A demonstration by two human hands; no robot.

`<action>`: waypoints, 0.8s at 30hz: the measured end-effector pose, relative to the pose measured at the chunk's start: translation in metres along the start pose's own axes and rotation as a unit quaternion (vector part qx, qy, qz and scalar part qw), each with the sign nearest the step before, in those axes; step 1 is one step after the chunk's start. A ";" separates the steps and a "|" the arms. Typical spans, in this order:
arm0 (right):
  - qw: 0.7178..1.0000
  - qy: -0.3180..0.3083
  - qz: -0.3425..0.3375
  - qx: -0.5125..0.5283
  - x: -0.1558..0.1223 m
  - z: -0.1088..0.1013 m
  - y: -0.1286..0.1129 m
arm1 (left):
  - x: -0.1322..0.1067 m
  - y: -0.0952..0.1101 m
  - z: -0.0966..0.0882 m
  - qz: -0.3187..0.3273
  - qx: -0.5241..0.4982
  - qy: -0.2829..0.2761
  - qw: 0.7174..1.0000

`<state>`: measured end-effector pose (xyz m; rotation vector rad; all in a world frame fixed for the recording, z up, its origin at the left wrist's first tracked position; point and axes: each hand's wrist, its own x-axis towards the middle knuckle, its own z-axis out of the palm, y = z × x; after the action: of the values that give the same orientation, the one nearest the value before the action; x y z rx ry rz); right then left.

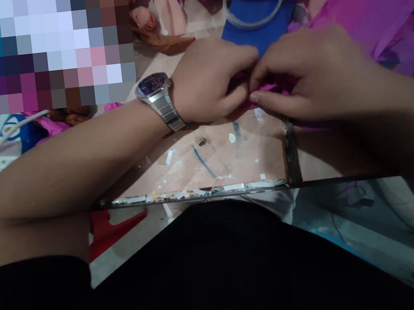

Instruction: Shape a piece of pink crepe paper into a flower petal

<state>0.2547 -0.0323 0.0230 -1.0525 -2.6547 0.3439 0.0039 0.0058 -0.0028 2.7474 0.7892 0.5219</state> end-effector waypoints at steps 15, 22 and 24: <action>0.997 -0.052 0.045 -0.035 -0.001 -0.008 -0.008 | -0.003 0.012 -0.009 -0.002 0.012 -0.002 1.000; 0.995 -0.056 0.063 -0.051 -0.002 -0.003 0.001 | -0.004 -0.002 -0.007 0.002 -0.022 -0.042 0.999; 0.996 -0.055 0.057 -0.030 -0.003 -0.002 0.004 | -0.005 -0.012 0.000 0.013 -0.066 -0.037 0.997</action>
<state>0.2601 -0.0308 0.0232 -1.2405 -2.7246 0.3564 -0.0055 0.0129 -0.0074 2.6425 0.6782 0.4579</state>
